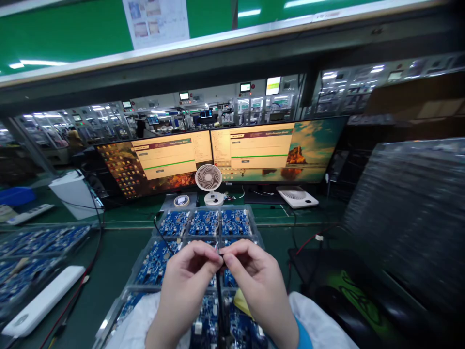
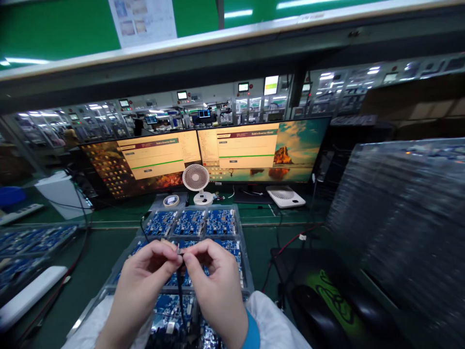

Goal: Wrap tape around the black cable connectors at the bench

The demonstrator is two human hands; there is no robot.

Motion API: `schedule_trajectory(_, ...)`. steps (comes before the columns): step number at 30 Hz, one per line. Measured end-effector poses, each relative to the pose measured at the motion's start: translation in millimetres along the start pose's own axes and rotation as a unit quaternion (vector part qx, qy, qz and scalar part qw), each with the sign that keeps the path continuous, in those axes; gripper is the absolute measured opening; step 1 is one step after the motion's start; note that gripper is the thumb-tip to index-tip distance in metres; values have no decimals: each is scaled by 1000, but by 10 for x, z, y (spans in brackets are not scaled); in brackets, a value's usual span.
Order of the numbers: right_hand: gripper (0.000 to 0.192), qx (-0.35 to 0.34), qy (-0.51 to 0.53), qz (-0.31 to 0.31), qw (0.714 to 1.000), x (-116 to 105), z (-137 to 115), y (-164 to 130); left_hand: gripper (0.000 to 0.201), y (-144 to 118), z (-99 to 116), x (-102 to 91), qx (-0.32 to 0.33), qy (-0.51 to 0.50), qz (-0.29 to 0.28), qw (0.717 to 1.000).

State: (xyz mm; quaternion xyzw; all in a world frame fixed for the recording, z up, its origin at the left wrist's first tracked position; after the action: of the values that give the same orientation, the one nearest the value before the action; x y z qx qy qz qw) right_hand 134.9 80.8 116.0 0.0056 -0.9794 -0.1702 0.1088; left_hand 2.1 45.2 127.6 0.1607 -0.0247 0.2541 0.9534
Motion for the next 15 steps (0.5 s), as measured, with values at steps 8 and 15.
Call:
schedule_trajectory(8, 15, -13, 16, 2, 1000, -28, 5, 65, 15, 16, 38, 20, -32, -15, -27, 999)
schedule_trajectory(15, 25, 139, 107, 13, 984, -22, 54, 99, 24, 9, 49, 20, -56, -13, -65, 996)
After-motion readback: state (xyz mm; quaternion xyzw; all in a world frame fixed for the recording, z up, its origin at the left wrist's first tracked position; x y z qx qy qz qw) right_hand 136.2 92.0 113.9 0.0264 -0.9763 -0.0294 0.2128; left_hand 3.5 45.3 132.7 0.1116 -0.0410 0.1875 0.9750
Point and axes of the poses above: each hand's wrist, its own y-axis towards the middle knuckle, its own x-axis out of the palm, z = x × y, the point moved 1 cm from there along y, towards the middle knuckle, and after that the axes turned 15 degrees about z, right-handed, at the moved point
